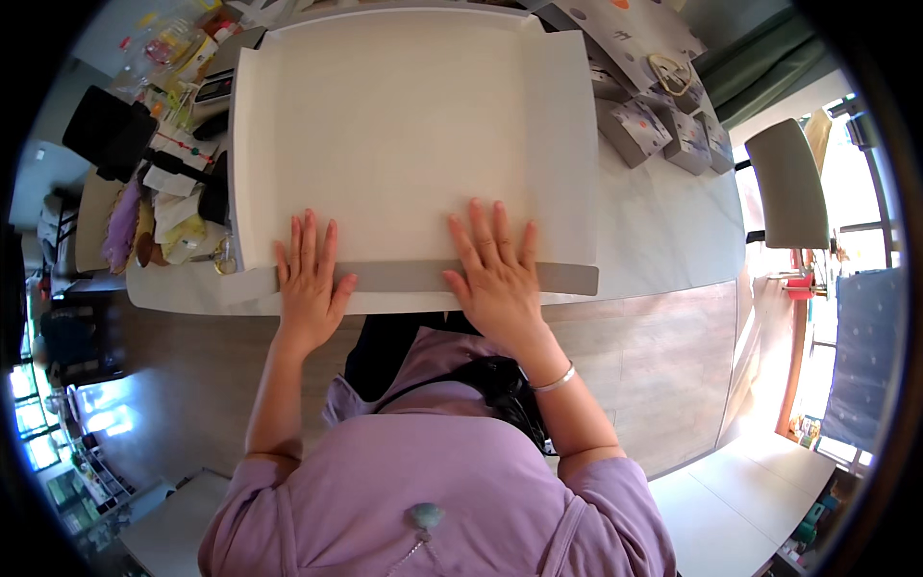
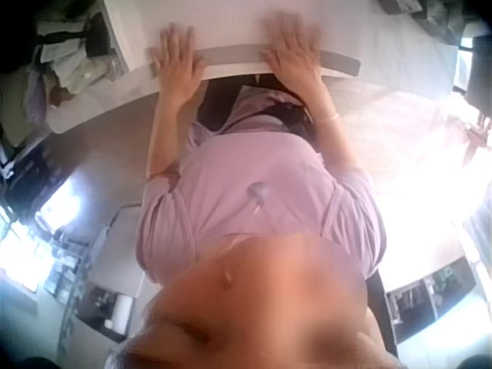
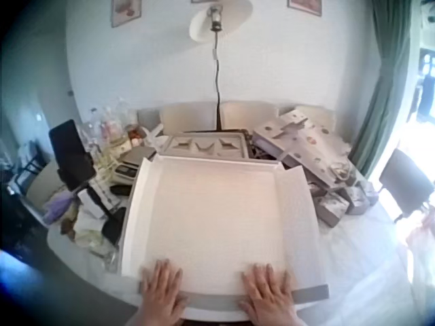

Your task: The person assembles a white paper box by folding its flaps and securing them with gray tape. They repeatedly fold the edges inward and apply tape strips to hold the structure together, working on a cluttered table.

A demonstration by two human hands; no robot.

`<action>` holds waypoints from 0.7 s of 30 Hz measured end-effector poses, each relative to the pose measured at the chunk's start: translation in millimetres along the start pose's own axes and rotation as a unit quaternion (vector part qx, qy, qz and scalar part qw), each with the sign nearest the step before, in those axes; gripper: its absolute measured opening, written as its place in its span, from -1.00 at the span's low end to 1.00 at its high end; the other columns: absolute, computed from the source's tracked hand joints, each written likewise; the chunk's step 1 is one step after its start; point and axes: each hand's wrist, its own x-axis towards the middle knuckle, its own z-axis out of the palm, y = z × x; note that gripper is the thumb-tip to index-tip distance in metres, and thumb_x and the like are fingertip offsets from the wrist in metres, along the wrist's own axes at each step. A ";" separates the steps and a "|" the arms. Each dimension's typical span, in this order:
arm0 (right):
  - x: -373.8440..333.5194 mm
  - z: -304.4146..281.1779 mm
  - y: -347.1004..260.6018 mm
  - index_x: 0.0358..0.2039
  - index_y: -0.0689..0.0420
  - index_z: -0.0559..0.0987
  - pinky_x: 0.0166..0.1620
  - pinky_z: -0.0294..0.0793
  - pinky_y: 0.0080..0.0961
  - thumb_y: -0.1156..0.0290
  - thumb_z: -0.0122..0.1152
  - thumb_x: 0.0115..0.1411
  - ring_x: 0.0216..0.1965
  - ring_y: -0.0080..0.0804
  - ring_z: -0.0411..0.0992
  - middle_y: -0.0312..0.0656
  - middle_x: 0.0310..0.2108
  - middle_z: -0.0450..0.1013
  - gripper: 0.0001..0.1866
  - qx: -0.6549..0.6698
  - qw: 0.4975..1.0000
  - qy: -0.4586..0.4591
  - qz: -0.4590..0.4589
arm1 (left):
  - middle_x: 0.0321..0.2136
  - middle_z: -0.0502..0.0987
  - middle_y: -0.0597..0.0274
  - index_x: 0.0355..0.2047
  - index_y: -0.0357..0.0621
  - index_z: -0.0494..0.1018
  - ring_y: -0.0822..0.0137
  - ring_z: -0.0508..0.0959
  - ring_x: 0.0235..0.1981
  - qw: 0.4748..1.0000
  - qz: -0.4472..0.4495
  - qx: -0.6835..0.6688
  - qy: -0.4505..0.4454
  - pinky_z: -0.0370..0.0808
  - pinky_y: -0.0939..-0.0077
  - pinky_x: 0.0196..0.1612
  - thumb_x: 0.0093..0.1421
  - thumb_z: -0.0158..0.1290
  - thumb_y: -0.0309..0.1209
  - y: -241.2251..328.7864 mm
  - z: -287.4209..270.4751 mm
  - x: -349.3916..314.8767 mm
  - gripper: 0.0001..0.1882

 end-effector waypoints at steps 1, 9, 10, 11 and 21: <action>-1.5 -0.8 2.2 0.53 -0.03 0.16 0.52 -0.27 0.25 0.03 0.07 0.42 0.59 0.01 -0.16 -0.09 0.58 -0.05 -0.25 -0.006 1.000 -0.001 0.002 | 0.58 -0.20 -0.06 0.57 -0.01 -0.06 -0.14 -0.21 0.59 1.000 -0.008 -0.004 0.006 -0.30 -0.34 0.50 0.45 -0.07 0.00 -3.7 -1.4 -3.0 -0.19; -1.0 -6.2 -31.8 0.50 0.04 0.21 0.50 -0.16 0.25 0.03 0.18 0.36 0.57 0.02 -0.07 -0.15 0.57 0.02 -0.21 0.025 0.997 -0.005 -0.075 | 0.55 -0.03 -0.02 0.53 0.04 0.09 -0.09 -0.07 0.57 0.999 0.034 -0.014 0.018 -0.17 -0.34 0.49 0.31 0.03 0.19 29.9 6.7 -11.4 -0.09; -2.7 0.9 -37.1 0.49 0.05 0.24 0.50 -0.14 0.25 -0.06 0.23 0.29 0.57 -0.02 -0.04 -0.18 0.55 0.07 -0.14 0.036 0.994 -0.004 -0.105 | 0.55 0.00 0.00 0.51 0.07 0.13 -0.06 -0.04 0.57 0.999 0.050 -0.013 0.008 -0.16 -0.35 0.48 0.27 0.08 0.24 34.7 2.9 -12.5 -0.07; -2.9 1.5 -40.3 0.48 0.05 0.25 0.50 -0.13 0.25 -0.09 0.24 0.27 0.57 -0.04 -0.04 -0.18 0.55 0.08 -0.13 0.034 0.993 -0.008 -0.111 | 0.55 0.00 0.02 0.51 0.07 0.15 -0.05 -0.04 0.57 0.998 0.051 -0.017 0.009 -0.16 -0.35 0.48 0.23 0.09 0.26 35.3 -0.1 -12.6 -0.04; -6.9 -13.0 -26.6 0.20 0.11 0.51 0.33 0.27 -0.02 0.32 0.41 0.14 0.25 -0.14 0.39 -0.19 0.15 0.47 -0.41 0.093 0.987 0.061 -0.115 | 0.28 0.41 0.19 0.23 0.07 0.47 0.12 0.30 0.40 0.990 0.086 -0.050 0.097 -0.08 -0.34 0.47 0.14 0.25 0.10 28.5 -4.8 -18.3 -0.30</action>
